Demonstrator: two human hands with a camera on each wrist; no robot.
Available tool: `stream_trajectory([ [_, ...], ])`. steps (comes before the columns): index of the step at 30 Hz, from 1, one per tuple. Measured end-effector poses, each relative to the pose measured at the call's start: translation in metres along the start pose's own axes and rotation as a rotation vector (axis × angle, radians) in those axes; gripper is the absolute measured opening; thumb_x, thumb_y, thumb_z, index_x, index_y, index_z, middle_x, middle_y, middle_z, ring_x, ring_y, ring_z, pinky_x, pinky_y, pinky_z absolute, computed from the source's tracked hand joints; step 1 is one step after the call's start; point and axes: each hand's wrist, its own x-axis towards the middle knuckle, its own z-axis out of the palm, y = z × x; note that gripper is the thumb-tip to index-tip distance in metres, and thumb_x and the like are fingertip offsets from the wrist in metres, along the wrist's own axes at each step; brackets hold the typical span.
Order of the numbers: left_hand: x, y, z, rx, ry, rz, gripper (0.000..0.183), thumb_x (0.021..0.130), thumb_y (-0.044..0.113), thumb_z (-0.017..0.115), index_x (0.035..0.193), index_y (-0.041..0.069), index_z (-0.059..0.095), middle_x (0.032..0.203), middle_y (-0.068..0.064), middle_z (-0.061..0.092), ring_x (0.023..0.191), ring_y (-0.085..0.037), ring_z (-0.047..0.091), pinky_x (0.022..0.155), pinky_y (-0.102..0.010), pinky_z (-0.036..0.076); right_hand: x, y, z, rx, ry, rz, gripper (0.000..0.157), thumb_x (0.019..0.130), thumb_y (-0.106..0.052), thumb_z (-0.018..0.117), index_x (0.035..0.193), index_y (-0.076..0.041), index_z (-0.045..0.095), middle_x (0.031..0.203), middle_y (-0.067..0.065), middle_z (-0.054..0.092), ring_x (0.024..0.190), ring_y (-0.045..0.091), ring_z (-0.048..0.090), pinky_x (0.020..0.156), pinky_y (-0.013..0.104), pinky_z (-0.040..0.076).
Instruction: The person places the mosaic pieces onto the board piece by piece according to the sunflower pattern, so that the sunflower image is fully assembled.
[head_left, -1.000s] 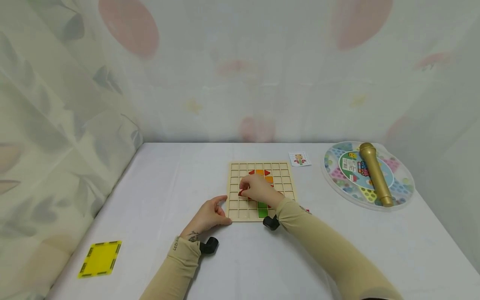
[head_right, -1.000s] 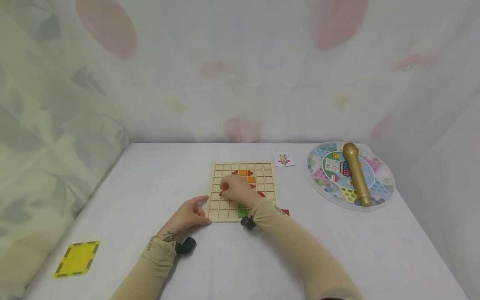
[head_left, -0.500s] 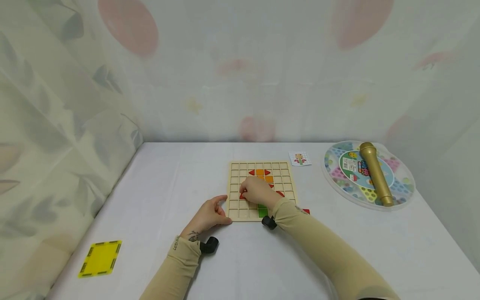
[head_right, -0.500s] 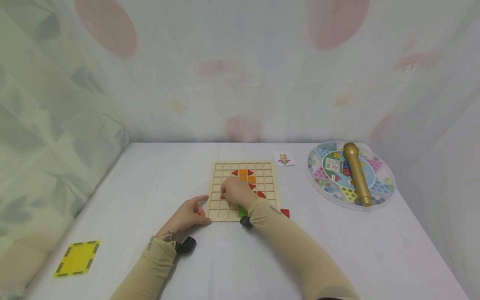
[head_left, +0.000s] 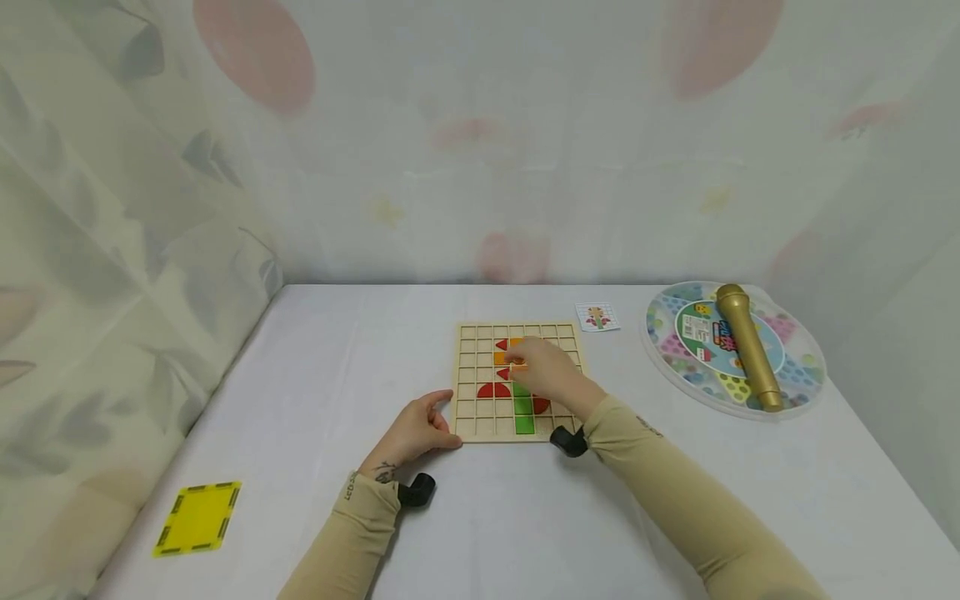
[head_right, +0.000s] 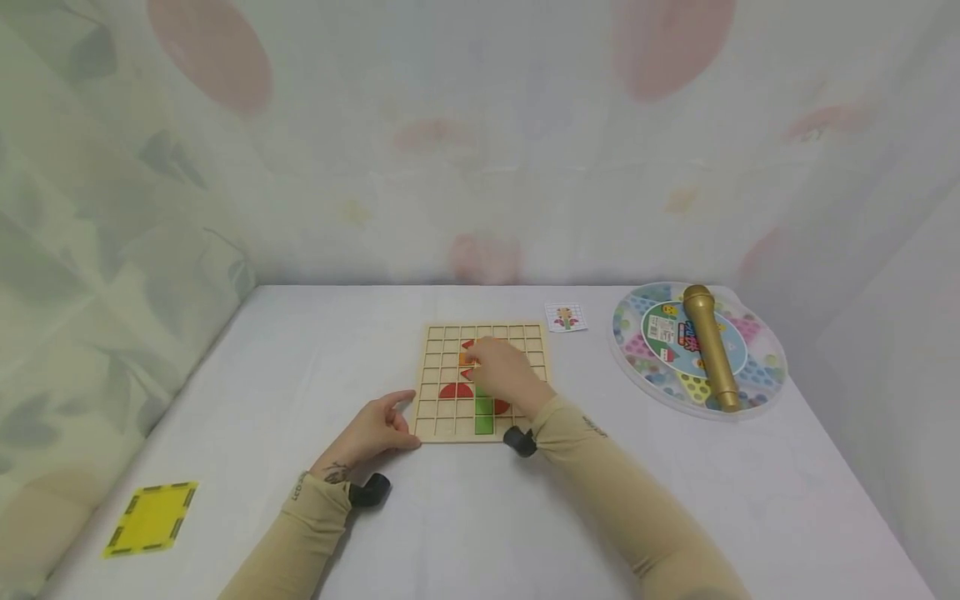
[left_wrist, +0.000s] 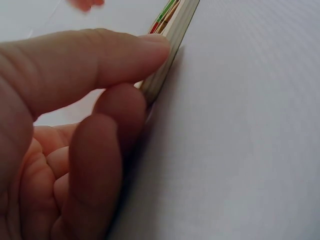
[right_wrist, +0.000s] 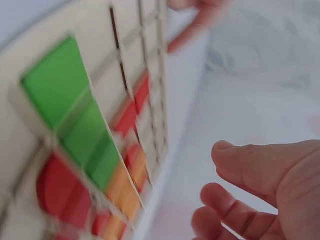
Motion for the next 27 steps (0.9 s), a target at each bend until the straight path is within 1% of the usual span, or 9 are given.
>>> stream_trajectory([
  [5,-0.001,0.002,0.001,-0.013,0.011,-0.023,0.086,0.064,0.006,0.082,0.139,0.006,0.04,0.065,-0.004,0.057,0.055,-0.012,0.048,0.052,-0.026,0.04,-0.028,0.028,-0.03,-0.013,0.055,0.052,0.027,0.086,-0.017,0.063,0.111,-0.007,0.065,0.108,0.01,0.063,0.097,0.025,0.058,0.081,0.041,0.047],
  [7,-0.002,0.002,0.001,-0.01,0.015,-0.023,0.086,0.064,0.005,0.082,0.139,0.006,0.04,0.065,-0.004,0.057,0.055,-0.013,0.048,0.051,-0.026,0.04,-0.039,0.041,-0.035,-0.041,0.069,0.069,0.027,0.086,-0.017,0.064,0.11,-0.006,0.065,0.106,0.012,0.064,0.095,0.026,0.058,0.079,0.042,0.047],
  [9,-0.002,0.003,0.001,-0.008,0.018,-0.023,0.086,0.063,0.005,0.082,0.139,0.007,0.04,0.065,-0.004,0.057,0.055,-0.013,0.048,0.051,-0.026,0.039,-0.049,0.052,-0.037,-0.066,0.065,0.084,0.027,0.085,-0.016,0.064,0.11,-0.004,0.065,0.104,0.013,0.064,0.094,0.028,0.059,0.078,0.043,0.047],
  [13,-0.002,0.002,0.001,-0.001,0.026,-0.019,0.086,0.063,0.005,0.082,0.139,0.007,0.041,0.065,-0.004,0.057,0.054,-0.013,0.048,0.051,-0.026,0.039,-0.068,0.07,-0.033,-0.091,0.007,0.135,0.028,0.083,-0.013,0.066,0.109,-0.003,0.065,0.102,0.013,0.063,0.094,0.028,0.059,0.076,0.043,0.048],
  [17,-0.001,0.002,0.001,-0.002,0.029,-0.022,0.085,0.063,0.005,0.082,0.138,0.008,0.041,0.065,-0.004,0.057,0.054,-0.012,0.048,0.051,-0.026,0.039,-0.081,0.08,-0.021,-0.109,-0.057,0.192,0.027,0.08,-0.015,0.069,0.106,-0.007,0.066,0.099,0.008,0.063,0.092,0.025,0.06,0.074,0.042,0.048],
  [21,-0.002,0.002,0.0,-0.005,0.027,-0.021,0.086,0.063,0.005,0.082,0.139,0.007,0.041,0.065,-0.004,0.057,0.054,-0.012,0.048,0.051,-0.026,0.04,-0.089,0.087,-0.009,-0.155,-0.103,0.203,0.023,0.076,-0.015,0.073,0.098,-0.009,0.068,0.09,0.004,0.063,0.082,0.02,0.058,0.069,0.038,0.048],
  [24,-0.002,0.003,0.0,-0.004,0.023,-0.02,0.086,0.064,0.005,0.081,0.139,0.007,0.04,0.065,-0.004,0.057,0.055,-0.013,0.048,0.052,-0.026,0.04,-0.095,0.09,-0.004,-0.176,-0.104,0.188,0.019,0.075,-0.011,0.072,0.093,-0.009,0.069,0.085,0.002,0.062,0.075,0.017,0.055,0.066,0.036,0.047],
  [27,-0.002,0.003,0.001,-0.002,0.02,-0.022,0.086,0.064,0.005,0.081,0.139,0.006,0.04,0.065,-0.004,0.057,0.055,-0.013,0.049,0.052,-0.027,0.04,-0.098,0.09,-0.002,-0.178,-0.085,0.18,0.015,0.075,-0.008,0.069,0.09,-0.009,0.069,0.082,0.001,0.061,0.072,0.016,0.053,0.064,0.035,0.046],
])
